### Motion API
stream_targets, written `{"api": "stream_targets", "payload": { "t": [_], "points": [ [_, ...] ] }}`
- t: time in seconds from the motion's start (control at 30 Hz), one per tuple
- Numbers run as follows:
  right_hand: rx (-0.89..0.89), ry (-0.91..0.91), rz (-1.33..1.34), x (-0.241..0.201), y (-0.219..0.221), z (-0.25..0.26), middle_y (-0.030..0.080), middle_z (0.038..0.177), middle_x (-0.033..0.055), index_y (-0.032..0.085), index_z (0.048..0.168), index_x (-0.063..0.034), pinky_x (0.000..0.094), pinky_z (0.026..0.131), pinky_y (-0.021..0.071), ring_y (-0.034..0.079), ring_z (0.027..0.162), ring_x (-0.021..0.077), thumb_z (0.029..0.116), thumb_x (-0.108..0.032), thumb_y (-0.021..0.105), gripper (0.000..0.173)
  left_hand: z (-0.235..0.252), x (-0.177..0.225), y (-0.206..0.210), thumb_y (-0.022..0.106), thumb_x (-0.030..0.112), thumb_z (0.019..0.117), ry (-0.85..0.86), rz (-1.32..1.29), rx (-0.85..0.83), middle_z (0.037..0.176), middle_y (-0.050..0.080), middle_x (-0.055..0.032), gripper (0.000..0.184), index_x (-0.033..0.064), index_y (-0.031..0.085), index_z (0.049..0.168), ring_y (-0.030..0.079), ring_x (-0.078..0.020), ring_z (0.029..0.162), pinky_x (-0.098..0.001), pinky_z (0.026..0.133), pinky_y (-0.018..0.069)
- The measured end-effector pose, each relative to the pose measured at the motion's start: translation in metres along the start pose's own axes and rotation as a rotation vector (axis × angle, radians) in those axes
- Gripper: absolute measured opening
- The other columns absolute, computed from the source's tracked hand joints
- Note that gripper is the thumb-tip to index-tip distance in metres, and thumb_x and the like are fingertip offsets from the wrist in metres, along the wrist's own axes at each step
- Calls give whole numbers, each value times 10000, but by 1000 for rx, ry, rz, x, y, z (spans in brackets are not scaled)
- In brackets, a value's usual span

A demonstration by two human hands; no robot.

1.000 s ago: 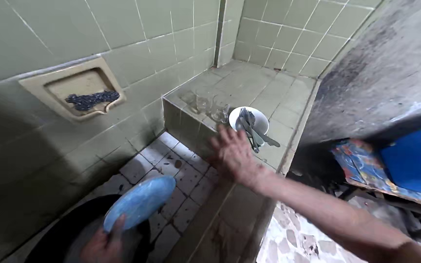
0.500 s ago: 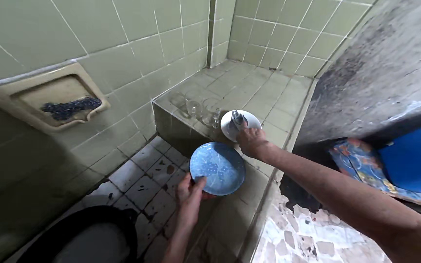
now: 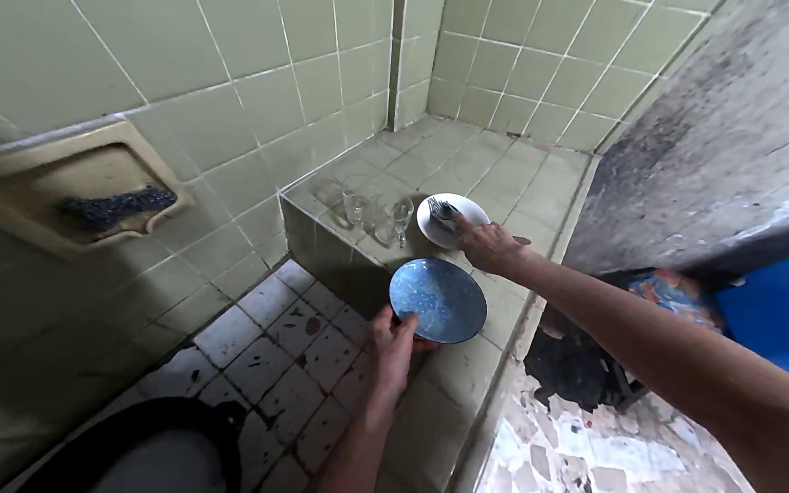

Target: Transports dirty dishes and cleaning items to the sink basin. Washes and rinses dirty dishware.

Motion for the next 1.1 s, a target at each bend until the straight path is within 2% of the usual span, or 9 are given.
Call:
{"api": "stream_targets", "payload": {
  "t": [0.17,0.33,0.5,0.63,0.7,0.77,0.87,0.97,1.1],
  "points": [
    [83,-102,7,15,-4,26,310,1648,181,697,1182,13,652,988,441,599,1177,485,979,28,530,264,18,-3,21,600,14,1007,16,22,-13,1076,673,-252,260,-78,576,1250,742,-300,786,-422,656,655],
    [113,-150,1,24,-5,40,305,1663,139,716,1185,-28,677,980,429,580,1224,480,968,2,581,258,32,-1,32,665,42,982,-39,114,4,1116,672,-243,310,-49,581,1266,743,-294,833,-414,708,651],
    [210,-233,83,22,-10,35,404,1603,183,766,1122,-83,720,998,404,558,1263,497,868,45,696,293,44,-8,33,751,69,926,19,156,6,1206,623,-258,612,-7,381,1408,723,-348,925,-495,764,634],
    [276,-301,87,22,-13,30,465,1558,199,757,1199,-119,758,1017,375,495,1351,488,876,-175,807,331,28,-12,36,681,157,995,22,4,-92,1243,635,-223,590,43,371,1484,720,-310,972,-469,809,632],
    [315,-268,87,12,-21,14,516,1506,219,742,1232,-102,763,1020,377,499,1345,499,900,-179,784,343,8,-16,26,634,217,1027,8,14,-195,1250,632,-207,687,80,255,1583,724,-287,966,-446,824,632],
    [379,-223,110,-13,-39,-15,646,1273,266,744,1135,-22,739,906,457,606,1154,521,934,-118,737,223,-22,-13,-5,597,240,1047,46,97,-249,1302,616,-193,725,79,181,1619,721,-258,996,-412,838,631],
    [495,-455,250,-94,-55,-62,688,942,237,736,990,29,676,679,531,680,817,459,912,-50,719,112,-74,3,-101,561,161,1053,287,343,-59,1128,689,-157,466,29,470,1490,712,-177,821,-330,713,617],
    [473,-891,438,-220,-46,-100,708,832,92,754,837,-49,482,668,587,701,767,272,714,-16,695,140,-99,-14,-236,542,136,1056,156,622,273,1069,705,-172,360,49,577,1403,707,-260,854,-428,776,602],
    [83,-1185,556,-395,9,-107,706,850,104,752,890,-19,399,740,597,700,786,227,902,-13,698,56,-126,-60,-385,553,91,1044,-87,805,562,1228,650,-277,382,-28,531,1406,661,-423,1088,-576,960,522]
  ]
}}
Point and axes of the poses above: each hand's wrist, its own z-axis towards the middle knuckle, its own y-axis out of the palm, x = y × z, the point moved 9 cm from there along z, towards the middle knuckle
